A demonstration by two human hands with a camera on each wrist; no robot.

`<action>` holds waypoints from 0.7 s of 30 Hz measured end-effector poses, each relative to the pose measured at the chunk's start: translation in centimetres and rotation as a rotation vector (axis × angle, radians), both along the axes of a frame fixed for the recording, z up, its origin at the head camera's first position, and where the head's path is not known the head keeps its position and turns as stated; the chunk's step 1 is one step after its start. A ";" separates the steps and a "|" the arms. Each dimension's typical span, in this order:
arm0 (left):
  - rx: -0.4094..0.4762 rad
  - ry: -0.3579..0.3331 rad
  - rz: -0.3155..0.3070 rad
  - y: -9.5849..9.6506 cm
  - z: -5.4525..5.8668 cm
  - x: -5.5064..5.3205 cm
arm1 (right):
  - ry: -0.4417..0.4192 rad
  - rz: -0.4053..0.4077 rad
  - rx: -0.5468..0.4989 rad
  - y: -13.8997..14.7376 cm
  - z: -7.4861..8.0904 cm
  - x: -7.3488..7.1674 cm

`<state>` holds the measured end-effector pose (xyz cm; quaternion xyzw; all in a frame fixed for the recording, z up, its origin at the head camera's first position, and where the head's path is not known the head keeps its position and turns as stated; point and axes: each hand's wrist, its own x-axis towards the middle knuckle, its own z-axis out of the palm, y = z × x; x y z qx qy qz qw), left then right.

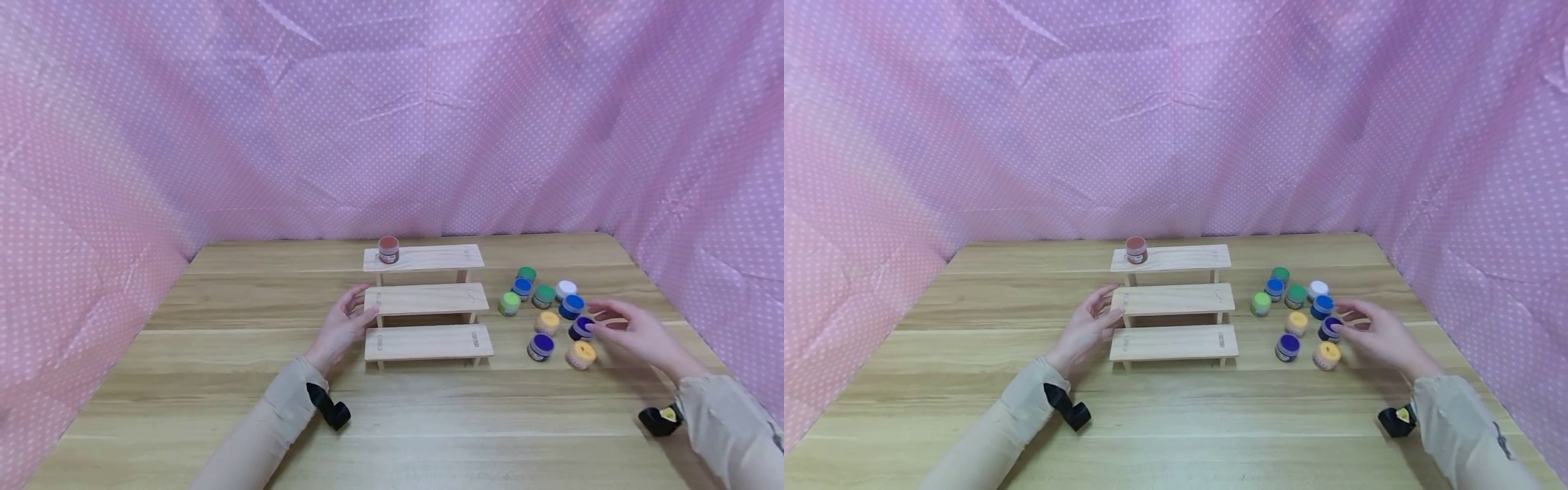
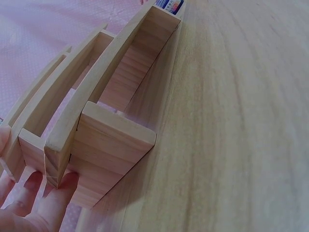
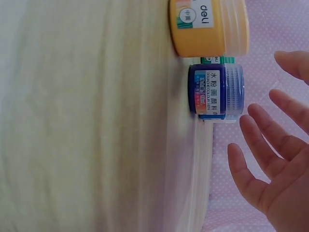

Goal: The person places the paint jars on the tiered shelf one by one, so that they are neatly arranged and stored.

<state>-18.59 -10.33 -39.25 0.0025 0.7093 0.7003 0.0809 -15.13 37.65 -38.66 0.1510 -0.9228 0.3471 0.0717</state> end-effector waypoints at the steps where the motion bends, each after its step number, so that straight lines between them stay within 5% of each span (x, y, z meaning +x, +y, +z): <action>1: -0.001 -0.001 0.001 0.0 0.0 0.0 | -0.004 -0.003 0.009 0.0 0.0 0.0; 21: 0.001 0.006 0.013 0.0 0.0 0.2 | -0.067 -0.017 0.108 -0.6 -0.1 0.0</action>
